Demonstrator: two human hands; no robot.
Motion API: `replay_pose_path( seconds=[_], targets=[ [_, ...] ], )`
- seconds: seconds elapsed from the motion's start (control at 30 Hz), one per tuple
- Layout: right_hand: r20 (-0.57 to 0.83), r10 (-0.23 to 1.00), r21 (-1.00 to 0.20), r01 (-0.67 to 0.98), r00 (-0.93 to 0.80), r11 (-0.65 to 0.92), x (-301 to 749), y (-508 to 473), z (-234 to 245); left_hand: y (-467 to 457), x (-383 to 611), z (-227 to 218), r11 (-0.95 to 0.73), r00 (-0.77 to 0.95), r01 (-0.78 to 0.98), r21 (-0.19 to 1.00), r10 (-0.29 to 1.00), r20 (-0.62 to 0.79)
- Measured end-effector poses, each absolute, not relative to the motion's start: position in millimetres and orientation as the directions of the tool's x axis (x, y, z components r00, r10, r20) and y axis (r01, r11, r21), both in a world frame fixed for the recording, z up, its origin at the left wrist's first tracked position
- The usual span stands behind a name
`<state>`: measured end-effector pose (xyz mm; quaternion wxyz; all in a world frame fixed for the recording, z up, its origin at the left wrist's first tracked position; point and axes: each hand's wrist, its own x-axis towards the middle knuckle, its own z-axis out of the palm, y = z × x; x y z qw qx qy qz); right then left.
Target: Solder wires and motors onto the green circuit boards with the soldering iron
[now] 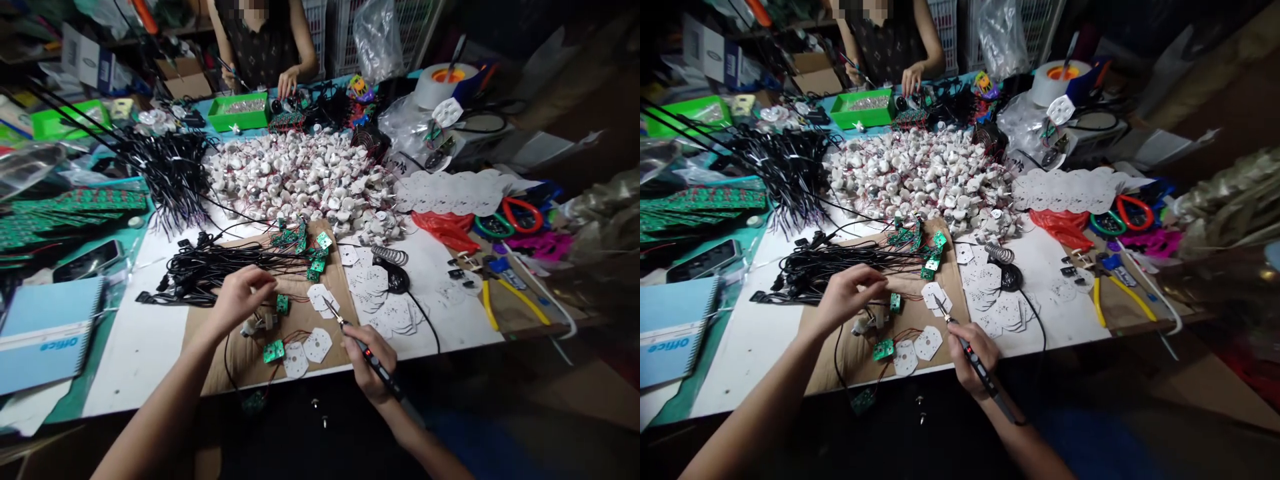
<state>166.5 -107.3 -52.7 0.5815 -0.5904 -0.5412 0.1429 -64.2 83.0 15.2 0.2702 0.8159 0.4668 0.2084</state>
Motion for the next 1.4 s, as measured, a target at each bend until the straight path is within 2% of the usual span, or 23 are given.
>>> replay_pose_path(
  seconds=[0.13, 0.23, 0.47, 0.8, 1.4],
  targets=[
    [0.457, 0.804, -0.84, 0.483, 0.381, 0.248, 166.3, -106.7, -52.2, 65.5, -50.3, -4.1, -0.491, 0.571, 0.586, 0.645, 0.814, 0.1],
    [0.454, 0.805, -0.839, 0.488, 0.38, 0.243, 166.1, -106.4, -51.8, 58.9, -40.6, -13.7, -0.516, 0.625, 0.588, 0.623, 0.779, 0.055],
    [0.437, 0.819, -0.844, 0.484, 0.371, 0.231, 166.2, -107.3, -52.2, 45.0, -25.5, -17.8, -0.481, 0.566, 0.704, 0.523, 0.825, -0.003],
    [0.406, 0.855, -0.847, 0.484, 0.323, 0.219, 166.9, -107.4, -53.8, 30.8, -8.3, -17.8, -0.566, 0.595, 0.765, 0.309, 0.804, -0.002],
    [0.392, 0.875, -0.854, 0.466, 0.284, 0.231, 167.8, -108.6, -52.1, 47.8, 10.3, 3.9, -0.365, 0.451, 0.881, 0.3, 0.839, -0.303]
  ],
)
